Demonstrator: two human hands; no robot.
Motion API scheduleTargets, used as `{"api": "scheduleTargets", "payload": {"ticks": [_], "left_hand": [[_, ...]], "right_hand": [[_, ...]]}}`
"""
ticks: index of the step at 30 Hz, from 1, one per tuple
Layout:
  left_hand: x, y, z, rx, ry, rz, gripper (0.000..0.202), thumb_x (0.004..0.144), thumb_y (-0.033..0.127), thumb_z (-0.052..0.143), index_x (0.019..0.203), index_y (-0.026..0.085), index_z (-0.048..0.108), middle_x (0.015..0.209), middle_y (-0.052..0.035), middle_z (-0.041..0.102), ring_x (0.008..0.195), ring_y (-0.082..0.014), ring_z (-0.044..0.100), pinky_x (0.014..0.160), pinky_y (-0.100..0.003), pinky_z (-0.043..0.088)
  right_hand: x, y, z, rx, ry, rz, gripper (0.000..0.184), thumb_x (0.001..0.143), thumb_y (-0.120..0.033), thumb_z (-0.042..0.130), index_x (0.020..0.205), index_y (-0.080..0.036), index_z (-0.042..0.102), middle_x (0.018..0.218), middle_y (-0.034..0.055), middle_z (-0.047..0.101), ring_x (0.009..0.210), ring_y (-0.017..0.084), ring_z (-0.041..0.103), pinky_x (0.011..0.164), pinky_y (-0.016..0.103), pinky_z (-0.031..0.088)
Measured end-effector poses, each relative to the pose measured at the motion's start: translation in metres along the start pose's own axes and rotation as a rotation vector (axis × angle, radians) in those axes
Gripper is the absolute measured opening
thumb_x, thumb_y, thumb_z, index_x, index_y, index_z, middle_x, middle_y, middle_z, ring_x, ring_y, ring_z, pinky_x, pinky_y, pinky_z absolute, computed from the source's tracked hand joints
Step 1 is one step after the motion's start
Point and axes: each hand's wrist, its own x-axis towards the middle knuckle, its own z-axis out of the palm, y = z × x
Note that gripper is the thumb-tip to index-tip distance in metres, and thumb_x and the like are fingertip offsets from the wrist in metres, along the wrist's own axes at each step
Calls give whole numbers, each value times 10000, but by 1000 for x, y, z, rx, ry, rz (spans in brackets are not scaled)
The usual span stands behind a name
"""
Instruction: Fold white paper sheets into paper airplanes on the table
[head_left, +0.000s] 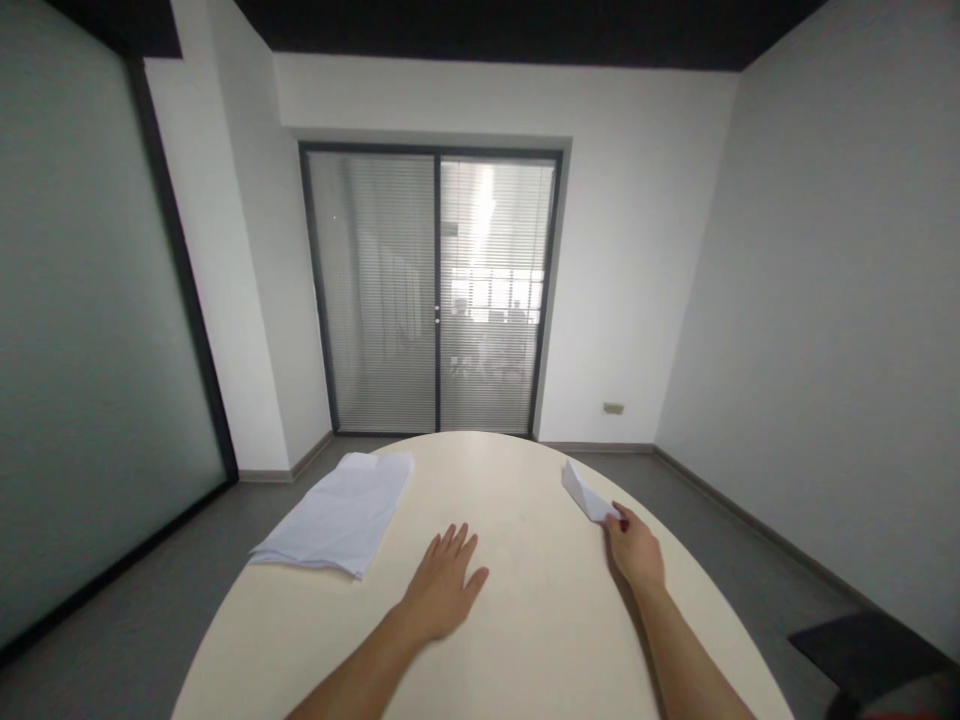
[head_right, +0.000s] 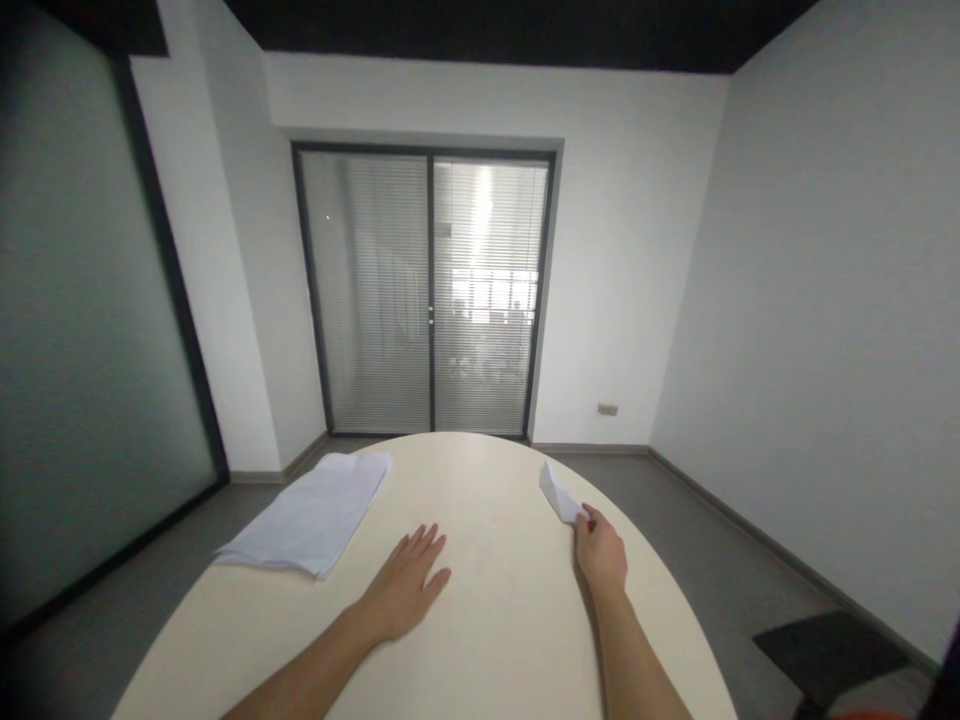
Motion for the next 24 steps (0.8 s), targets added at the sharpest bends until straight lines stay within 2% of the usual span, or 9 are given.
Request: {"api": "scheduleTargets", "payload": {"ticks": [6,10,12,15,18,21,24], "left_hand": [[-1,-3,2,-2,12,6,663,1000,549,200,1518,155,325,1612,-83,210,1495,-252,137,1220,-445,131],[1,-6,0,18,80,-50,615,987,488,285,1494,150,371,1597,-88,266,1482,-252,200,1217,-436,150],[3,-12,-5,69,162,-107,570,971,429,337,1461,151,427,1580,-98,315,1471,-268,233,1215,-446,143],[4,-28,-16,183,295,-251,513,946,351,389,1408,155,496,1568,-118,336,1457,-313,250,1201,-473,141],[3,-49,-25,309,336,-456,545,904,365,492,1416,179,490,1577,-136,310,1452,-399,211,1169,-542,152],[0,-67,-30,374,322,-601,588,884,388,549,1440,217,464,1576,-150,304,1429,-462,217,1131,-608,159],[-4,-77,-34,369,271,-684,558,904,407,530,1438,259,466,1573,-147,308,1392,-492,272,1077,-645,228]], "right_hand": [[2,2,5,-18,7,32,568,917,-406,325,1323,-113,592,1175,210,689,1048,346,658,897,446,486],[3,3,7,-10,23,44,614,916,-407,341,1415,-77,484,1257,219,645,1106,347,631,949,445,468],[3,3,7,-6,51,26,643,906,-407,370,1437,-51,439,1297,229,617,1141,348,608,982,443,451],[0,-4,6,-12,166,-54,628,885,-385,411,1401,-30,458,1346,233,572,1212,348,546,1034,440,411],[-6,-19,3,-19,246,-127,547,886,-350,413,1355,-83,502,1349,205,567,1238,340,507,1048,450,388],[-16,-38,2,21,188,-282,471,895,-328,404,1294,-122,548,1284,175,608,1206,319,522,1055,437,379],[-26,-51,7,94,-29,-415,398,907,-357,407,1164,-156,636,1218,146,651,1169,291,562,1051,420,394]]}}
